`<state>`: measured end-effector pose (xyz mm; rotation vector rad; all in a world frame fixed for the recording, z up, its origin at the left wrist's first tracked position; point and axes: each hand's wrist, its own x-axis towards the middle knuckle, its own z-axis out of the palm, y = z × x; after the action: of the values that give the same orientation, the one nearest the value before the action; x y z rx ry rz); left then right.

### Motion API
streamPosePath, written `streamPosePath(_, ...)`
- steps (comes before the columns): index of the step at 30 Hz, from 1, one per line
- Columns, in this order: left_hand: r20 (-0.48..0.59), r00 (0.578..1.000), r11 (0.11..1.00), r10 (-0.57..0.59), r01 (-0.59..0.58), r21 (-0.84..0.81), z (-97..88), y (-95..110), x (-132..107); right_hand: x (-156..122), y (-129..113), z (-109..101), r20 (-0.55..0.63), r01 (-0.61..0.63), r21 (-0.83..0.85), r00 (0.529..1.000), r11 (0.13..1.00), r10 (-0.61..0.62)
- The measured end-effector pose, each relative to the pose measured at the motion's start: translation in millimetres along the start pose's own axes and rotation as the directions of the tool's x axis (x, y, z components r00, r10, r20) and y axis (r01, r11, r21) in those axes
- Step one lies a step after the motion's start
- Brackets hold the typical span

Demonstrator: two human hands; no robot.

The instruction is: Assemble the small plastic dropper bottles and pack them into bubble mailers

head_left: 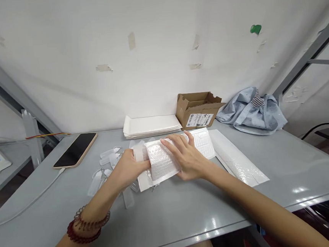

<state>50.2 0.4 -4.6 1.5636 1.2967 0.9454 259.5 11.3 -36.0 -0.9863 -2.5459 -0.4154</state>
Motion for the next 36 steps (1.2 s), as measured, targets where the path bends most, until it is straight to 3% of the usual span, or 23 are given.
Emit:
streamPosePath(4,0.004,0.99,0.989,-0.142,0.142,0.036,3.0,-2,2,2,5,-5,0.009,0.012,-0.029,1.0,0.999,-0.012)
streamPosePath(7,-0.056,0.994,0.993,-0.099,0.102,0.059,0.3,-1,3,2,14,-11,0.011,0.017,-0.025,1.0,1.0,-0.017)
streamPosePath(9,-0.039,0.996,0.996,-0.074,0.076,0.047,-3.1,2,3,1,24,-17,-0.027,-0.035,-0.064,0.999,0.997,0.033)
streamPosePath(13,0.132,0.987,0.98,-0.093,0.068,0.185,-4.8,3,-2,-3,45,-28,-0.188,-0.169,-0.224,0.974,0.96,0.128)
streamPosePath(16,0.251,0.968,0.915,0.008,-0.108,0.389,5.0,-7,-7,-7,54,-34,-0.233,-0.226,-0.282,0.959,0.932,0.162)
streamPosePath(19,0.259,0.957,0.795,0.131,-0.257,0.549,18.7,-19,-11,-11,57,-36,-0.125,-0.228,-0.269,0.972,0.936,0.201)
streamPosePath(22,0.315,0.941,0.67,0.125,-0.314,0.673,24.7,-19,-15,-15,57,-33,0.017,-0.195,-0.229,0.979,0.954,0.205)
streamPosePath(24,0.393,0.913,0.662,0.109,-0.362,0.656,22.7,-13,-16,-16,57,-31,0.076,-0.181,-0.219,0.977,0.959,0.201)
streamPosePath(26,0.421,0.894,0.711,0.153,-0.395,0.581,18.6,-6,-16,-17,57,-30,0.112,-0.173,-0.213,0.973,0.962,0.2)
streamPosePath(29,0.262,0.922,0.706,0.285,-0.387,0.593,14.3,0,-15,-16,54,-30,0.133,-0.155,-0.183,0.974,0.971,0.181)
streamPosePath(32,0.12,0.91,0.578,0.396,-0.349,0.737,15.2,-6,-13,-13,43,-29,0.135,-0.105,-0.149,0.983,0.983,0.126)
streamPosePath(34,0.154,0.868,0.454,0.472,-0.389,0.801,17.0,-13,-11,-11,31,-27,0.131,-0.058,-0.138,0.988,0.989,0.077)
streamPosePath(36,0.229,0.788,0.327,0.572,-0.474,0.818,18.3,-18,-9,-9,19,-25,0.122,-0.019,-0.133,0.992,0.991,0.036)
